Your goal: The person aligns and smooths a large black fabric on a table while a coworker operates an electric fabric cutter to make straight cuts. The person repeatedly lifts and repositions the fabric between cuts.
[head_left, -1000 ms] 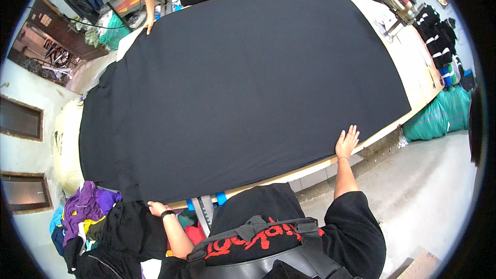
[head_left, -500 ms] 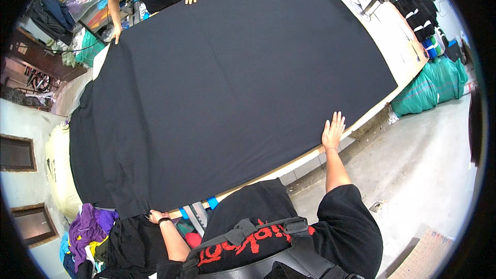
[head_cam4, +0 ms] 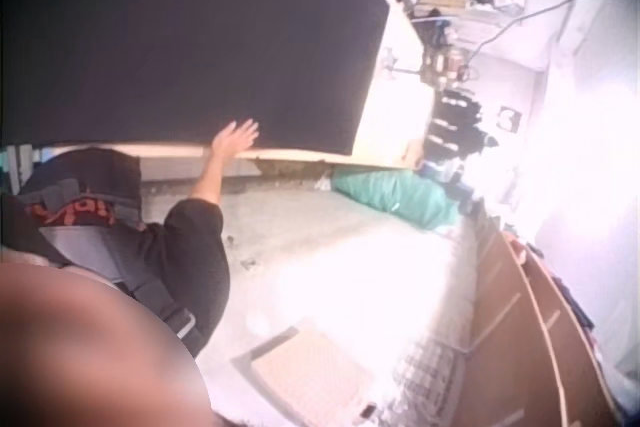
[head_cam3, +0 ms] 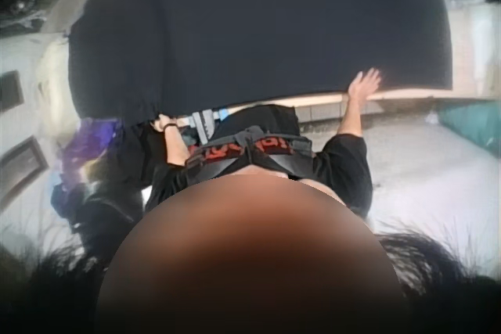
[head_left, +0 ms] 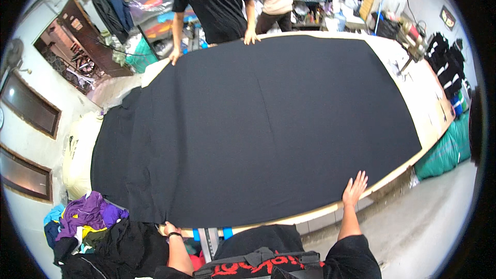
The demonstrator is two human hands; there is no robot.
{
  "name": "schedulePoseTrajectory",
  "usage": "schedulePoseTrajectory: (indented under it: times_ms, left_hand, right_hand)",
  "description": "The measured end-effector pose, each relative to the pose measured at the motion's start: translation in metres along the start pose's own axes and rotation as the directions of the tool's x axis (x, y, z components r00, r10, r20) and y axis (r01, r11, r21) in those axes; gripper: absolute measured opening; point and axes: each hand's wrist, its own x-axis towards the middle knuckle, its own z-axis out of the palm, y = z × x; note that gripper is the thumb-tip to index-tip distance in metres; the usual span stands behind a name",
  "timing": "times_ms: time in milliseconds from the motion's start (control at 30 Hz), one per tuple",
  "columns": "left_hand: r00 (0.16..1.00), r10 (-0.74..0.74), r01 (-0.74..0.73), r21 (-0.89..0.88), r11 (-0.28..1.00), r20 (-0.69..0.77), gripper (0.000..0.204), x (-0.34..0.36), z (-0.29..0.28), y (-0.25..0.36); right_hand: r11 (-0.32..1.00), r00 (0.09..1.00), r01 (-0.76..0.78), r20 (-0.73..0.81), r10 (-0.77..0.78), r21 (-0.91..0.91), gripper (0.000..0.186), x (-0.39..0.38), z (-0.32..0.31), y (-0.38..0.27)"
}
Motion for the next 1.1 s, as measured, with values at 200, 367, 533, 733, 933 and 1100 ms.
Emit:
schedulePoseTrajectory:
  times_ms: [200,367,533,733,933,1100]
  left_hand:
    - [0.691,0.673,-0.401,0.634,0.661,-0.265,0.057,-0.077,0.010,-0.004]
    - [0.133,0.760,-0.991,0.109,0.082,0.636,0.091,-0.148,0.049,-0.014]
    - [0.327,0.245,-0.945,0.313,0.094,0.913,0.103,-0.160,0.073,-0.022]
    - [0.286,0.177,-0.957,0.273,0.099,0.942,0.098,-0.142,0.067,-0.018]
    - [0.316,0.149,-0.947,0.304,0.101,0.937,0.097,-0.137,0.071,-0.021]
    - [0.344,-0.027,-0.939,0.343,-0.031,0.939,0.095,-0.141,0.074,0.002]
  right_hand:
    - [0.999,0.995,-0.031,0.098,0.034,-0.040,0.062,0.003,-0.005,0.001]
    - [0.979,0.976,0.198,-0.085,-0.201,-0.038,0.064,-0.008,-0.032,-0.059]
    - [0.775,0.781,0.605,0.053,-0.623,0.184,0.066,-0.065,-0.040,-0.181]
    - [0.636,0.561,0.743,0.323,-0.762,0.208,0.070,-0.147,-0.050,-0.196]
    - [0.672,0.659,0.650,0.177,-0.731,0.354,0.069,-0.128,-0.051,-0.179]
    - [0.945,0.954,0.300,-0.020,-0.300,0.131,0.063,-0.080,-0.040,-0.147]
